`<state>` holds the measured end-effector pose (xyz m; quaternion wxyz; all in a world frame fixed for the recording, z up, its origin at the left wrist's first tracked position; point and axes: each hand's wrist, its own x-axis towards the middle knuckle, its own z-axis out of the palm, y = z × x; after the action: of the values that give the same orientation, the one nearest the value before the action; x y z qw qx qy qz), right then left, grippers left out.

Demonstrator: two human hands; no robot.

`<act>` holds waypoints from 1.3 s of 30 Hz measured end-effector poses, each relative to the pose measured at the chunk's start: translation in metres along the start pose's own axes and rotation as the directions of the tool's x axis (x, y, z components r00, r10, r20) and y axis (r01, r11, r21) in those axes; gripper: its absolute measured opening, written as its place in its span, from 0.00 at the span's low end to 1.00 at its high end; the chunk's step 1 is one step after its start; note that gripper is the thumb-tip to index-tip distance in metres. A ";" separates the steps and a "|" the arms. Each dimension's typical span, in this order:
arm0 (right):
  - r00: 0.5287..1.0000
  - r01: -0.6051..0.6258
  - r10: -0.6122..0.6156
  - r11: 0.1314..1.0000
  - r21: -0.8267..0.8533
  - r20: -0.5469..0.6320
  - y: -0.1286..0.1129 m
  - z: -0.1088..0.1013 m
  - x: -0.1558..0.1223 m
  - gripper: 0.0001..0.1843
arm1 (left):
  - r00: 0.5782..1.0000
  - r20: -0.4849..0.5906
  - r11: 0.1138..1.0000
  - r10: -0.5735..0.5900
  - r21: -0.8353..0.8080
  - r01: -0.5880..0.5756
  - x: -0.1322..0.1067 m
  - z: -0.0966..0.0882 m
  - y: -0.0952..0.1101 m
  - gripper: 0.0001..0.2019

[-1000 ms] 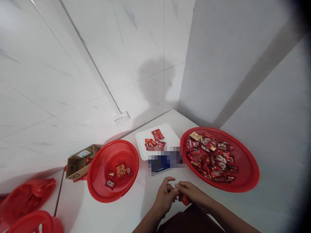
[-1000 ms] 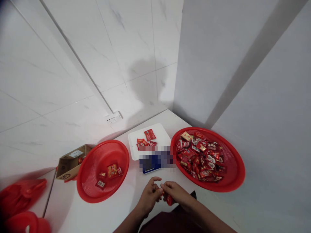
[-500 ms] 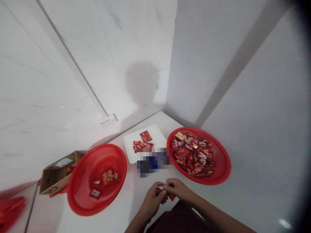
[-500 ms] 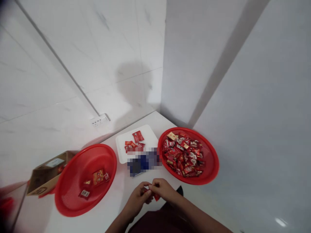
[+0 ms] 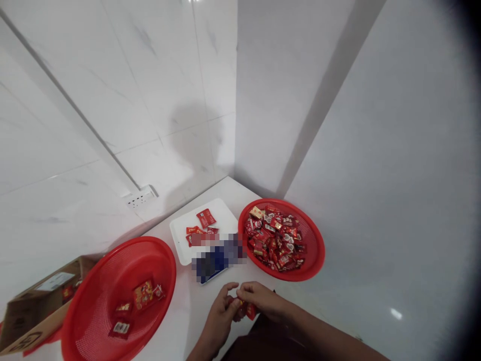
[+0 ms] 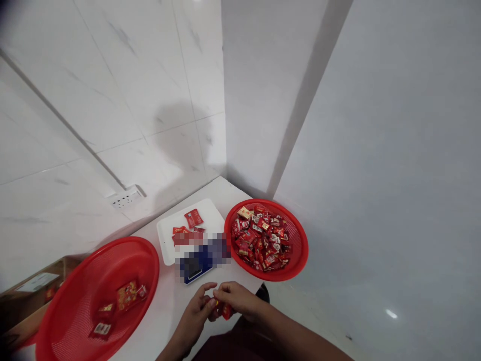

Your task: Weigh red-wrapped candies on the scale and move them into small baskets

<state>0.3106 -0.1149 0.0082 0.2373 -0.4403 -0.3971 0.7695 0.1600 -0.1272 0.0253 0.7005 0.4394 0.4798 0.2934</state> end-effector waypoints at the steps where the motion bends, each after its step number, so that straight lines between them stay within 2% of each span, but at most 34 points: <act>1: 1.000 -0.002 0.002 1.000 -0.002 -0.016 -0.002 -0.001 -0.001 0.25 | 1.000 0.003 1.000 0.000 -0.007 0.000 0.001 0.000 -0.001 0.27; 4: 0.996 0.007 -0.009 1.000 -0.029 -0.091 -0.012 -0.008 -0.004 0.23 | 1.000 -0.010 1.000 -0.006 0.004 0.006 0.005 0.002 -0.004 0.28; 6: 0.982 0.025 -0.031 0.999 -0.036 -0.189 -0.020 -0.020 -0.006 0.22 | 1.000 -0.022 1.000 -0.017 0.016 0.017 0.007 0.003 -0.004 0.29; 8: 0.949 0.061 -0.065 0.998 -0.023 -0.309 -0.028 -0.038 -0.008 0.20 | 0.999 -0.030 0.999 -0.033 0.030 0.034 0.009 0.003 -0.003 0.28; 11: 0.870 0.105 -0.118 0.993 -0.055 -0.478 -0.033 -0.075 -0.010 0.16 | 0.997 -0.054 0.998 -0.052 0.039 0.054 0.014 0.003 -0.005 0.26; 13: 0.810 0.065 -0.135 0.988 -0.143 -0.570 -0.030 -0.100 -0.011 0.13 | 0.994 -0.086 0.997 -0.069 0.040 0.072 0.018 0.003 -0.009 0.24; 15: 0.770 -0.034 -0.152 0.960 -0.277 -0.620 -0.024 -0.123 -0.011 0.10 | 0.990 -0.117 0.995 -0.080 0.052 0.087 0.023 0.002 -0.012 0.23; 17: 0.761 -0.120 -0.175 0.908 -0.401 -0.625 -0.015 -0.141 -0.009 0.08 | 0.986 -0.156 0.989 -0.061 0.122 0.080 0.028 -0.003 -0.014 0.22; 19: 0.766 -0.168 -0.194 0.859 -0.483 -0.613 -0.008 -0.153 -0.007 0.07 | 0.968 -0.250 0.964 0.019 0.261 0.048 0.034 -0.016 -0.014 0.21; 21: 0.757 -0.175 -0.236 0.826 -0.536 -0.610 -0.005 -0.163 -0.005 0.08 | 0.909 -0.372 0.893 0.190 0.449 -0.003 0.039 -0.037 -0.011 0.21; 23: 0.725 -0.180 -0.302 0.785 -0.593 -0.619 -0.006 -0.172 -0.004 0.13 | 0.808 -0.429 0.757 0.405 0.652 -0.034 0.043 -0.065 -0.009 0.22; 24: 0.704 -0.186 -0.334 0.765 -0.617 -0.626 -0.009 -0.177 -0.002 0.15 | 0.762 -0.435 0.682 0.481 0.731 -0.013 0.044 -0.079 -0.007 0.22; 27: 0.654 -0.216 -0.393 0.723 -0.657 -0.647 -0.018 -0.194 0.005 0.23 | 0.681 -0.437 0.495 0.588 0.860 0.124 0.044 -0.116 -0.008 0.24; 29: 0.634 -0.234 -0.406 0.711 -0.664 -0.658 -0.023 -0.203 0.012 0.27 | 0.661 -0.457 0.415 0.596 0.879 0.233 0.041 -0.130 -0.012 0.25; 31: 0.641 -0.260 -0.408 0.682 -0.684 -0.650 -0.027 -0.209 0.019 0.31 | 0.669 -0.485 0.381 0.563 0.871 0.311 0.036 -0.136 -0.019 0.28; 32: 0.664 -0.272 -0.401 0.657 -0.703 -0.631 -0.027 -0.210 0.023 0.32 | 0.681 -0.501 0.382 0.535 0.862 0.334 0.033 -0.136 -0.023 0.29; 35: 0.770 -0.285 -0.348 0.562 -0.777 -0.534 -0.024 -0.207 0.028 0.34 | 0.706 -0.555 0.438 0.439 0.819 0.371 0.024 -0.135 -0.039 0.31; 37: 0.831 -0.254 -0.317 0.513 -0.820 -0.456 -0.018 -0.203 0.025 0.34 | 0.699 -0.600 0.495 0.388 0.776 0.392 0.017 -0.134 -0.049 0.31; 39: 0.873 -0.204 -0.306 0.478 -0.855 -0.379 -0.011 -0.199 0.019 0.34 | 0.668 -0.638 0.559 0.384 0.736 0.382 0.009 -0.134 -0.056 0.30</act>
<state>0.4734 -0.0152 -0.0508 0.0939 -0.6630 -0.6735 0.3130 0.0382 -0.0997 -0.0494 0.1465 0.5537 0.7988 0.1840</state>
